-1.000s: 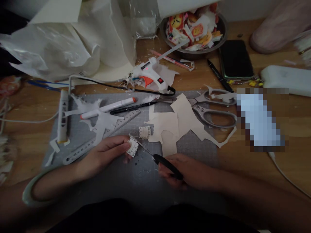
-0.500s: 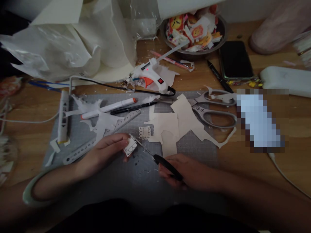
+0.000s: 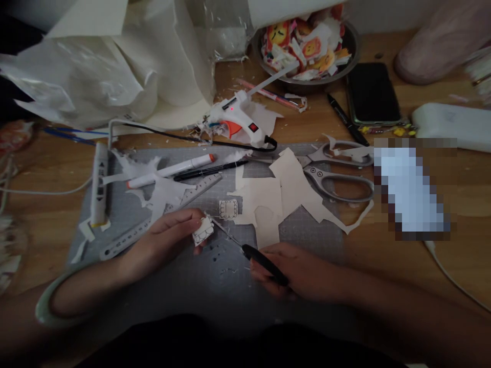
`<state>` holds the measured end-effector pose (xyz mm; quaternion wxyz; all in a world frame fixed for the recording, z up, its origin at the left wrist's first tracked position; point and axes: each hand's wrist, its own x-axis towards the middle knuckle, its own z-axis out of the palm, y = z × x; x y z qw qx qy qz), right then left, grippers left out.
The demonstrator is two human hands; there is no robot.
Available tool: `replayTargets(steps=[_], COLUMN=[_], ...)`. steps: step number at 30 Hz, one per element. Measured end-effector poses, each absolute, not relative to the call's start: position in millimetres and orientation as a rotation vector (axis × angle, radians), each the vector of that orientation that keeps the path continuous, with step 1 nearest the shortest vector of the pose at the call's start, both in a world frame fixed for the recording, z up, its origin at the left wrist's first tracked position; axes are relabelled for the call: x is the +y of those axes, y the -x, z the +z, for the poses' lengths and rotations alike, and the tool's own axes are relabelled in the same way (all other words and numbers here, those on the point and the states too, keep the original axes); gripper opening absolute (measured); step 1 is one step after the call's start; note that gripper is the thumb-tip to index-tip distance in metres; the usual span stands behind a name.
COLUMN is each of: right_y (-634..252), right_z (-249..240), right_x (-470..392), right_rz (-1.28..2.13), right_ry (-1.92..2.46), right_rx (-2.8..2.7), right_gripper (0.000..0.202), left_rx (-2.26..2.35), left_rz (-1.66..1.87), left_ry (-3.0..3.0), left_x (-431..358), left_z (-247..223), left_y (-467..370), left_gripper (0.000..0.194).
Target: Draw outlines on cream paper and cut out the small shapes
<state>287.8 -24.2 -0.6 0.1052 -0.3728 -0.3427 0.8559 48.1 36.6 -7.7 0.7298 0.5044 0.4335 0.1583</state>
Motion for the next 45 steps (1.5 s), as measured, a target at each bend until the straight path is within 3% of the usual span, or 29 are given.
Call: replayTargets(steps=[45], right_y=[-285.7], right_z=[6.5], right_x=[-21.8], right_rz=[2.548], right_ry=[1.128], right_rx=[-1.023], right_gripper=[0.048], left_rx=[0.877], left_rz=[0.241], left_ry=[-1.313], left_x=[39.2], left_z=[-1.9], left_y=[-51.8], left_gripper=[0.028])
